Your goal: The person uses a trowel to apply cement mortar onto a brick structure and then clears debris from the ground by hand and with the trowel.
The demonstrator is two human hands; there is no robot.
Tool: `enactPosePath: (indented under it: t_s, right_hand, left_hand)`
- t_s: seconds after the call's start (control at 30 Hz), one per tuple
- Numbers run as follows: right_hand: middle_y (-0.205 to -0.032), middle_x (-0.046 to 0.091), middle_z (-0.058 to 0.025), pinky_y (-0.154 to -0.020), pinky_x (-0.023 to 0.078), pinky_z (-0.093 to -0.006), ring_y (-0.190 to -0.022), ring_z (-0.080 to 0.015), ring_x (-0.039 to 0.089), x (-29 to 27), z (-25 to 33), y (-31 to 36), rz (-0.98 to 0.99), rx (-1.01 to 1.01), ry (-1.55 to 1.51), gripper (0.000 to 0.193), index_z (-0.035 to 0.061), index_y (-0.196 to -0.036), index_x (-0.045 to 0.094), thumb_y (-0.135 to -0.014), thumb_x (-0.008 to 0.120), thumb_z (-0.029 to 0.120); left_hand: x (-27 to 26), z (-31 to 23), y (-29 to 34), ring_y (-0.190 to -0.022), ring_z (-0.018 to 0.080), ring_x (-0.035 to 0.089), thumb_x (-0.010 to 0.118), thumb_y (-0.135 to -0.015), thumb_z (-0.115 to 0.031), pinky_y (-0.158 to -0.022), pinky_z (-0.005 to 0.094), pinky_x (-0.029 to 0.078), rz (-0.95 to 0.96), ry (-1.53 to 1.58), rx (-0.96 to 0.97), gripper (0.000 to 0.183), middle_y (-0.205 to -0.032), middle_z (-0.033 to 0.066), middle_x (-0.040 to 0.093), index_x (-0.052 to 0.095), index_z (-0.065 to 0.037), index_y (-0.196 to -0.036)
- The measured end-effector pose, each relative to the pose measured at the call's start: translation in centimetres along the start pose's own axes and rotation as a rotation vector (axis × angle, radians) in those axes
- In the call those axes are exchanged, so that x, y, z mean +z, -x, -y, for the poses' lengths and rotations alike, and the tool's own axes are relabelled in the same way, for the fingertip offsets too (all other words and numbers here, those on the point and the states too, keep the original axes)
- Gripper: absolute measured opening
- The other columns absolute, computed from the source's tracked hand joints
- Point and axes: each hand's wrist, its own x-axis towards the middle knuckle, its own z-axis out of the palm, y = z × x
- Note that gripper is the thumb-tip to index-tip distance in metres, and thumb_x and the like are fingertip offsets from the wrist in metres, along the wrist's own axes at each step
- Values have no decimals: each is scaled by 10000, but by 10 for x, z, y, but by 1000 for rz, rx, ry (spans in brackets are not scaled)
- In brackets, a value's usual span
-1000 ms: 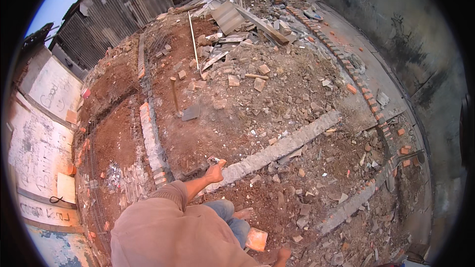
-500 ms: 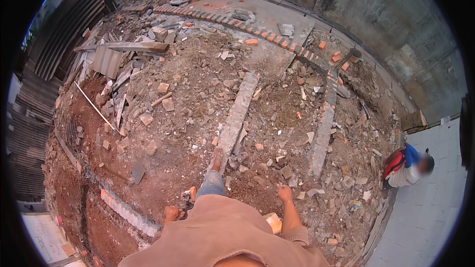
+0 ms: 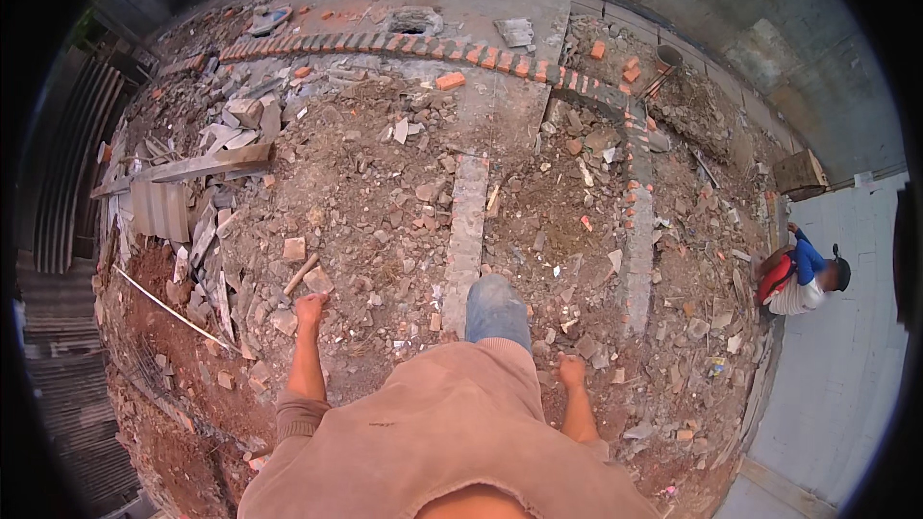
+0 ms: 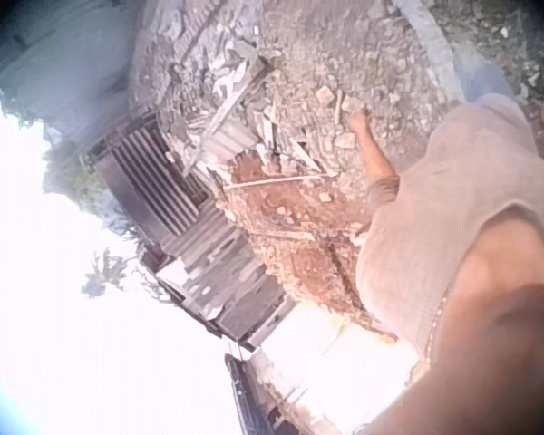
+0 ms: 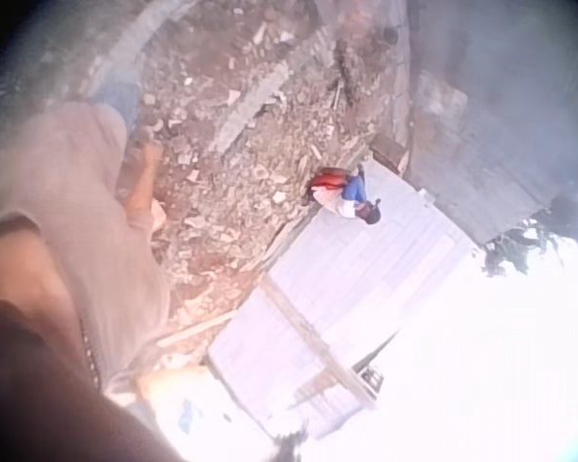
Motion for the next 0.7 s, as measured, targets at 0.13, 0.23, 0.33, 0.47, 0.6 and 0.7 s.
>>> enactPosePath:
  t_s: [0.13, 0.23, 0.33, 0.47, 0.6, 0.7]
  right_hand:
    - [-745, 683, -136, -463, 521, -368, -601, -239, 682, 93, 88, 17, 223, 359, -55, 271, -6, -923, 643, -934, 617, 264]
    - [-766, 691, -142, -464, 523, -403, -609, -268, 689, 28, 62, -109, 128, -594, 1166, 292, -9, -979, 664, -924, 580, 265]
    - [-812, 707, -155, -568, 543, -436, -682, -300, 701, 48, 160, -212, 227, -315, 891, 289, 22, -1013, 682, -887, 599, 270]
    - [-916, 722, -194, -701, 545, -450, -752, -350, 695, 14, 331, -280, 169, -590, 1146, 334, 6, -913, 717, -871, 626, 325]
    - [-775, 698, -192, -709, 517, -426, -725, -356, 678, 57, 643, -363, 78, -299, 186, 418, -7, -853, 710, -909, 620, 397]
    - [-726, 692, -169, -690, 515, -402, -696, -301, 683, 11, 758, -470, -137, -515, 283, 406, -15, -850, 707, -915, 620, 376]
  left_hand:
    - [-35, -67, -76, -549, 180, 615, 680, -859, -71, -472, 312, 500, -3, -47, -41, 59, -668, 68, 633, 654, -20, -843]
    - [107, -109, -121, -551, 201, 627, 652, -882, -63, -446, 331, 504, 162, -65, -88, 56, -713, 104, 655, 640, -8, -876]
    - [148, -139, -140, -579, 233, 635, 681, -875, -100, -481, 373, 507, 236, -68, -272, 95, -714, 90, 653, 645, -14, -858]
    - [215, -194, -140, -650, 266, 659, 683, -897, -219, -551, 446, 509, 316, -102, -466, 232, -711, 127, 669, 665, -2, -816]
    - [164, -239, -242, -685, 269, 664, 616, -940, -202, -560, 386, 536, 161, 45, -367, 222, -855, 143, 691, 665, 13, -921]
    - [247, -286, -297, -684, 261, 668, 625, -927, -194, -548, 373, 528, 199, 100, -414, 212, -825, 137, 687, 675, 8, -885]
